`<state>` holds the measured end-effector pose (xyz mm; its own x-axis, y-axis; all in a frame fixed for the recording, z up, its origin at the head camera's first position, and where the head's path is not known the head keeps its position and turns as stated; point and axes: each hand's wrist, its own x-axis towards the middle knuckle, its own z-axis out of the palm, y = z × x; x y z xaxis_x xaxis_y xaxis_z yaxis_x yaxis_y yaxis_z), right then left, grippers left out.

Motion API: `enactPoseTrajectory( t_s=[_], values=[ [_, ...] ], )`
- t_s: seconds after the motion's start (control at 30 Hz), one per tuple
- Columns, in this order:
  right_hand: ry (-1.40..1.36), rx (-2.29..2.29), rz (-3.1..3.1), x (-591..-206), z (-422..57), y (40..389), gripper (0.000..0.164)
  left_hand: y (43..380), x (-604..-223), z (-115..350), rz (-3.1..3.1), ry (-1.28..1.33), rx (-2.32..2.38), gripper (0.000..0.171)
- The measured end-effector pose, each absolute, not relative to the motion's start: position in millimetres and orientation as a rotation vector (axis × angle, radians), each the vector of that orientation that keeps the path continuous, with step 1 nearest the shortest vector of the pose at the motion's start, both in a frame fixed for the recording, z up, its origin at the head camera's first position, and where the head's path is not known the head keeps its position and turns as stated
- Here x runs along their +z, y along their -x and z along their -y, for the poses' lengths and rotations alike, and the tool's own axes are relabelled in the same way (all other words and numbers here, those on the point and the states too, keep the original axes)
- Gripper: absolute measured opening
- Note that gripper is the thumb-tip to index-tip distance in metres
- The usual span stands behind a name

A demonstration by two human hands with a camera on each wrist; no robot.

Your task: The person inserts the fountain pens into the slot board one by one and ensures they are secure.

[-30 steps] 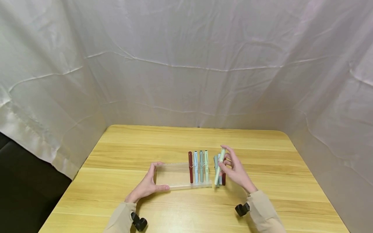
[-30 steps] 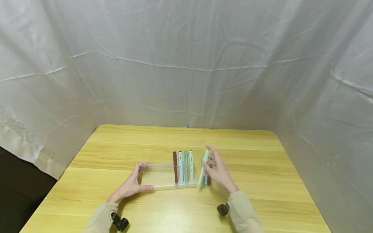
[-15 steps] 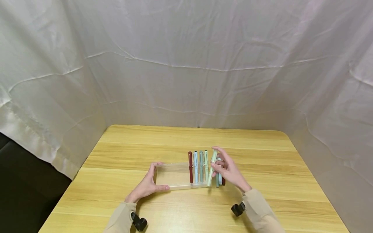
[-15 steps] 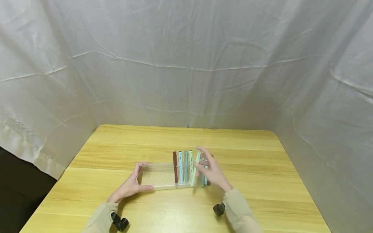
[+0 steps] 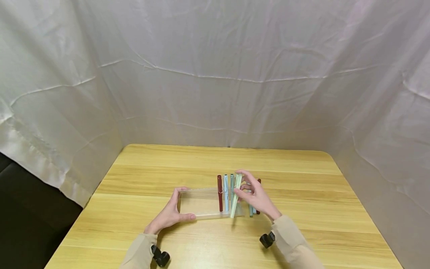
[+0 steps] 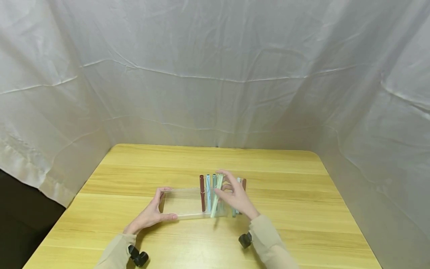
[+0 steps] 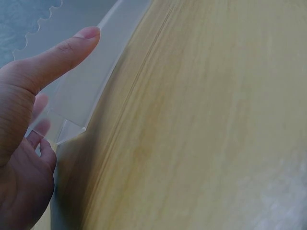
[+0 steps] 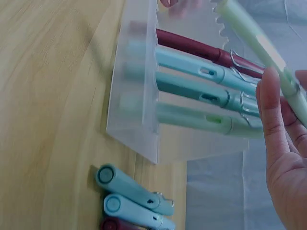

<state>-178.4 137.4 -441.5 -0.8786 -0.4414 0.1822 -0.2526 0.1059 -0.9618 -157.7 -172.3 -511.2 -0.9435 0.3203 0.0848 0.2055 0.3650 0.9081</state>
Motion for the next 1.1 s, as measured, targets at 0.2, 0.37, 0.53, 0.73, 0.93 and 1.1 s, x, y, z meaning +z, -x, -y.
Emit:
enactPoseTrajectory(
  t_s=[0.2,0.37,0.53,0.73,0.93,1.1],
  values=[
    [0.699,-1.821,-2.275,-438.0,-127.0,176.8,0.052,158.3,-511.9,172.4,-2.515,-0.496,1.633,0.090],
    [0.761,-1.777,-2.375,-440.4,-119.8,177.3,0.053,158.1,-511.7,172.5,-2.514,-0.501,1.636,0.090],
    [0.819,-1.776,-2.475,-455.6,-113.5,185.2,0.061,157.8,-511.3,172.4,-2.509,-0.504,1.640,0.090],
    [0.795,-1.806,-2.516,-460.1,-104.6,186.4,0.064,158.0,-511.2,172.3,-2.500,-0.509,1.645,0.091],
    [0.788,-1.788,-2.552,-447.0,-95.7,175.8,0.060,158.2,-511.8,172.7,-2.496,-0.514,1.657,0.091],
    [0.783,-1.776,-2.581,-466.1,-94.8,183.8,0.060,158.0,-511.5,172.8,-2.497,-0.514,1.658,0.091]
  ],
)
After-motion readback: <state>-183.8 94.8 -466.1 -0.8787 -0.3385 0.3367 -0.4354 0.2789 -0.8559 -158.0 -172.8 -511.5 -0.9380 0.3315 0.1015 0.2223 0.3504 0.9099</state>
